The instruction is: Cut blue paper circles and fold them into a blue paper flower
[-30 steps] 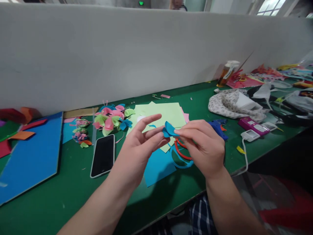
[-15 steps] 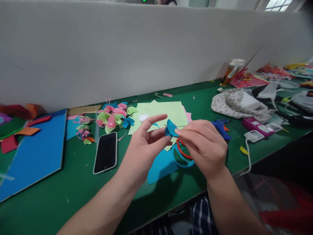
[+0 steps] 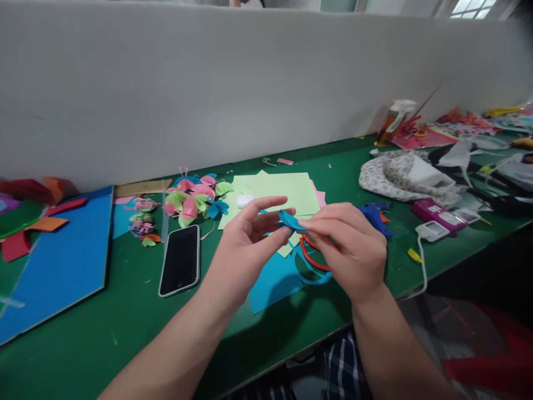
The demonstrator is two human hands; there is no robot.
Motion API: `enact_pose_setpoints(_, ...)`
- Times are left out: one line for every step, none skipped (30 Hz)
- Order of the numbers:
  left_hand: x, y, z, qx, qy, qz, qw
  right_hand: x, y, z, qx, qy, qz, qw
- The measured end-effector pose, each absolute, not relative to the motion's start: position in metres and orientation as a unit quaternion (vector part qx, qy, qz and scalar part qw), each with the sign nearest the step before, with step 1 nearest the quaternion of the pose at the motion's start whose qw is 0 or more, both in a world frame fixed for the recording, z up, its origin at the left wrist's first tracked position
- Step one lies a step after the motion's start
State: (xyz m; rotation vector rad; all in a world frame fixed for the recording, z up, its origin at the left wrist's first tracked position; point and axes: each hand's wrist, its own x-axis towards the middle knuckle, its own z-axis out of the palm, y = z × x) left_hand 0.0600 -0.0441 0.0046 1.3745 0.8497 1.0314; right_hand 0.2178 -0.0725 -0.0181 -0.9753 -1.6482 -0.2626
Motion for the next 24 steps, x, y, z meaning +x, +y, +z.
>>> enact_pose_setpoints(0.059, -0.045, 0.005, 0.606, 0.367, 0.448, 0.545, 0.218, -0.072, -0.019, -0.422, -0.69, -0.091, 0.581)
enact_pose_setpoints(0.057, -0.046, 0.006, 0.627, 0.371, 0.458, 0.51, 0.218, -0.072, -0.019, -0.429, -0.679, -0.07, 0.592)
enact_pose_setpoints(0.056, -0.046, 0.006, 0.65, 0.373, 0.47, 0.467, 0.219, -0.072, -0.02, -0.433, -0.671, -0.051, 0.599)
enact_pose_setpoints(0.054, -0.047, 0.007, 0.674, 0.373, 0.483, 0.417, 0.219, -0.072, -0.02, -0.435, -0.667, -0.033, 0.604)
enact_pose_setpoints(0.053, -0.047, 0.007, 0.698, 0.371, 0.492, 0.364, 0.219, -0.072, -0.021, -0.435, -0.666, -0.018, 0.606)
enact_pose_setpoints(0.052, -0.047, 0.008, 0.722, 0.367, 0.499, 0.307, 0.219, -0.072, -0.021, -0.434, -0.665, -0.006, 0.608)
enact_pose_setpoints(0.051, -0.046, 0.008, 0.744, 0.362, 0.501, 0.253, 0.219, -0.072, -0.021, -0.432, -0.665, 0.004, 0.609)
enact_pose_setpoints(0.05, -0.045, 0.009, 0.765, 0.356, 0.497, 0.204, 0.219, -0.072, -0.021, -0.432, -0.665, 0.013, 0.61)
enact_pose_setpoints(0.049, -0.044, 0.01, 0.783, 0.349, 0.487, 0.167, 0.219, -0.072, -0.021, -0.431, -0.664, 0.021, 0.61)
enact_pose_setpoints(0.049, -0.043, 0.01, 0.798, 0.343, 0.475, 0.144, 0.219, -0.071, -0.021, -0.431, -0.664, 0.028, 0.611)
enact_pose_setpoints(0.048, -0.042, 0.011, 0.809, 0.338, 0.462, 0.132, 0.219, -0.071, -0.02, -0.43, -0.664, 0.035, 0.611)
enact_pose_setpoints(0.048, -0.041, 0.012, 0.818, 0.334, 0.45, 0.129, 0.219, -0.071, -0.02, -0.431, -0.664, 0.041, 0.61)
enact_pose_setpoints(0.047, -0.04, 0.012, 0.824, 0.332, 0.44, 0.13, 0.219, -0.071, -0.02, -0.431, -0.665, 0.045, 0.609)
enact_pose_setpoints(0.047, -0.039, 0.013, 0.829, 0.33, 0.431, 0.133, 0.219, -0.071, -0.019, -0.431, -0.665, 0.046, 0.608)
enact_pose_setpoints(0.046, -0.039, 0.014, 0.832, 0.33, 0.424, 0.136, 0.22, -0.071, -0.019, -0.431, -0.667, 0.048, 0.606)
enact_pose_setpoints(0.045, -0.039, 0.014, 0.836, 0.329, 0.416, 0.138, 0.22, -0.071, -0.018, -0.432, -0.667, 0.049, 0.606)
enact_pose_setpoints(0.045, -0.039, 0.014, 0.839, 0.329, 0.41, 0.14, 0.22, -0.072, -0.018, -0.432, -0.667, 0.052, 0.605)
enact_pose_setpoints(0.044, -0.039, 0.014, 0.842, 0.329, 0.405, 0.14, 0.219, -0.072, -0.017, -0.433, -0.667, 0.055, 0.604)
enact_pose_setpoints(0.044, -0.038, 0.014, 0.843, 0.329, 0.403, 0.14, 0.219, -0.072, -0.017, -0.434, -0.667, 0.059, 0.603)
enact_pose_setpoints(0.043, -0.038, 0.014, 0.843, 0.328, 0.402, 0.142, 0.219, -0.072, -0.017, -0.435, -0.667, 0.065, 0.601)
enact_pose_setpoints(0.043, -0.037, 0.015, 0.843, 0.327, 0.402, 0.147, 0.219, -0.073, -0.017, -0.436, -0.669, 0.069, 0.598)
enact_pose_setpoints(0.043, -0.037, 0.015, 0.842, 0.327, 0.4, 0.154, 0.219, -0.073, -0.017, -0.436, -0.671, 0.072, 0.596)
enact_pose_setpoints(0.042, -0.036, 0.015, 0.842, 0.329, 0.397, 0.16, 0.218, -0.073, -0.017, -0.434, -0.674, 0.073, 0.593)
enact_pose_setpoints(0.042, -0.035, 0.015, 0.842, 0.332, 0.391, 0.165, 0.218, -0.073, -0.017, -0.432, -0.677, 0.074, 0.591)
